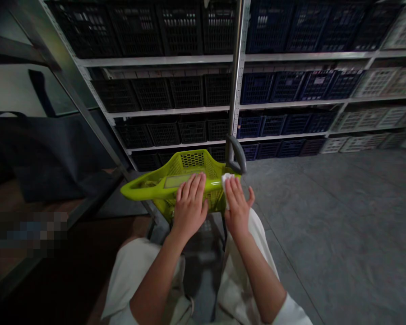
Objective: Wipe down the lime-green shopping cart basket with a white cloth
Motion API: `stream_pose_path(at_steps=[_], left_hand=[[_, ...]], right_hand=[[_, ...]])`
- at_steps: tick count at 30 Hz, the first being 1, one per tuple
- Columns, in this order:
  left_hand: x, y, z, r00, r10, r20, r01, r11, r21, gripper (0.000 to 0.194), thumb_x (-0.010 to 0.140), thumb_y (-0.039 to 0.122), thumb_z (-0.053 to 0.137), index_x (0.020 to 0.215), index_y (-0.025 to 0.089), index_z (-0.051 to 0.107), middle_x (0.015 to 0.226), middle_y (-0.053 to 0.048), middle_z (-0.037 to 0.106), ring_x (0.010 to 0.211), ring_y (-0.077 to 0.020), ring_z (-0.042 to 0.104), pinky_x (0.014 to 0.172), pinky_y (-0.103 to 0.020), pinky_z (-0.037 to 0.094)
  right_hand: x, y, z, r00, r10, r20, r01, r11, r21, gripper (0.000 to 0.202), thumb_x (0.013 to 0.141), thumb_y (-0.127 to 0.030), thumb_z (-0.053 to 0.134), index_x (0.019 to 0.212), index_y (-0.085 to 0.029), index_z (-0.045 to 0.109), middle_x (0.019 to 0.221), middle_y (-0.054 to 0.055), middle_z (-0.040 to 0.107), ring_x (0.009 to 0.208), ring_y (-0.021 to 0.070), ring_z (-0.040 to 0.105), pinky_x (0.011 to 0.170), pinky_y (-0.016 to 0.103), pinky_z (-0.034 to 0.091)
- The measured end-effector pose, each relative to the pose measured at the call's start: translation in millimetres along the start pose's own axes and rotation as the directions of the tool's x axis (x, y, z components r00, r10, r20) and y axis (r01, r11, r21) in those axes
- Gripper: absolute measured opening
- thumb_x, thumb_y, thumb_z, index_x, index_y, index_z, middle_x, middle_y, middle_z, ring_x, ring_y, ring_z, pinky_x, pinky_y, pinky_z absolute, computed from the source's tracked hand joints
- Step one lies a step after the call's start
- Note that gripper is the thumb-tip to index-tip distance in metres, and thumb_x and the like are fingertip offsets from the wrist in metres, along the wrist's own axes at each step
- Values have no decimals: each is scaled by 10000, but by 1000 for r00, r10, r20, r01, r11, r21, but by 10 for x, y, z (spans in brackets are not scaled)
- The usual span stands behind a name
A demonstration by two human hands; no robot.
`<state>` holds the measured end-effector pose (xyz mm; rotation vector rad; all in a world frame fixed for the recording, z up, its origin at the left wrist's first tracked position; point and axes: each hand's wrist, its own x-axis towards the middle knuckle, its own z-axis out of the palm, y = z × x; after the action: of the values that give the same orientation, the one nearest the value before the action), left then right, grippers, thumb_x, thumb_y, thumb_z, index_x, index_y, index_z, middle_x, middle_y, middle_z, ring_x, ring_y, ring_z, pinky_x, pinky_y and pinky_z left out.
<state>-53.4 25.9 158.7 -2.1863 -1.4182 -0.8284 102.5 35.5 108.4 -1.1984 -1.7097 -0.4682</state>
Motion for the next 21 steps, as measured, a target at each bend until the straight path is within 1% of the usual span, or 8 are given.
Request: stream_pose_path(at_steps=[3,4,7,9,13,14,19,21], left_hand=[[-9,14,-36,1000,6,30,-7,1000,22,713,921,202,480,1576,109,214,1639,-66,298,1515,-238,260,1235,-432,241],[-15,22,-52,999,8,39,-9,999,33,711,924,201,472,1578,115,207,1649,-60,271,1525,-238,235,1240,-440,234],[-47,41,-101,998,20,61,-24,998,64,692,934,204,455,1577,128,214,1661,-59,229,1543,-238,182,1246,-459,229],[-77,46,-123,997,32,74,-37,996,79,690,934,202,456,1575,121,214,1664,-68,216,1547,-233,163,1246,-458,237],[-125,62,-115,996,38,77,-45,994,95,708,928,176,455,1577,94,186,1666,-82,196,1547,-225,160,1243,-446,255],[-131,69,-104,997,35,69,-42,994,98,705,929,172,451,1577,88,185,1665,-85,196,1546,-227,164,1242,-441,261],[-140,120,-61,1000,7,20,-9,994,105,664,935,161,438,1560,68,235,1652,-120,227,1536,-256,199,1227,-436,297],[-140,138,-59,1000,-3,14,1,995,99,673,928,151,442,1560,62,229,1646,-131,242,1533,-257,209,1222,-440,307]], right_hand=[[-2,14,21,990,117,-81,-117,993,4,955,667,-12,354,1590,-228,234,1561,131,432,1470,227,362,1182,512,193],[-3,-18,23,994,91,-55,-90,996,13,959,668,-13,355,1594,-219,216,1566,136,423,1477,226,348,1181,508,198],[0,-115,-1,990,-114,78,109,992,65,960,684,-9,363,1603,-214,172,1556,132,440,1484,216,331,1191,494,191],[11,-118,-23,984,-152,89,146,987,73,951,692,-6,362,1599,-237,191,1536,113,474,1472,210,356,1200,492,167],[24,-81,-19,995,72,-70,-71,997,14,948,676,-7,350,1586,-251,245,1537,107,475,1451,216,395,1195,496,162],[21,-97,-14,993,85,-77,-85,996,9,953,674,-7,351,1590,-242,233,1542,114,465,1452,216,392,1192,492,173],[10,-156,-43,988,-129,88,126,991,36,978,686,8,355,1605,-254,151,1514,100,504,1427,200,431,1206,503,119],[26,-83,-65,996,-75,53,74,997,14,979,678,7,360,1600,-268,181,1517,91,503,1414,204,448,1206,509,108]])
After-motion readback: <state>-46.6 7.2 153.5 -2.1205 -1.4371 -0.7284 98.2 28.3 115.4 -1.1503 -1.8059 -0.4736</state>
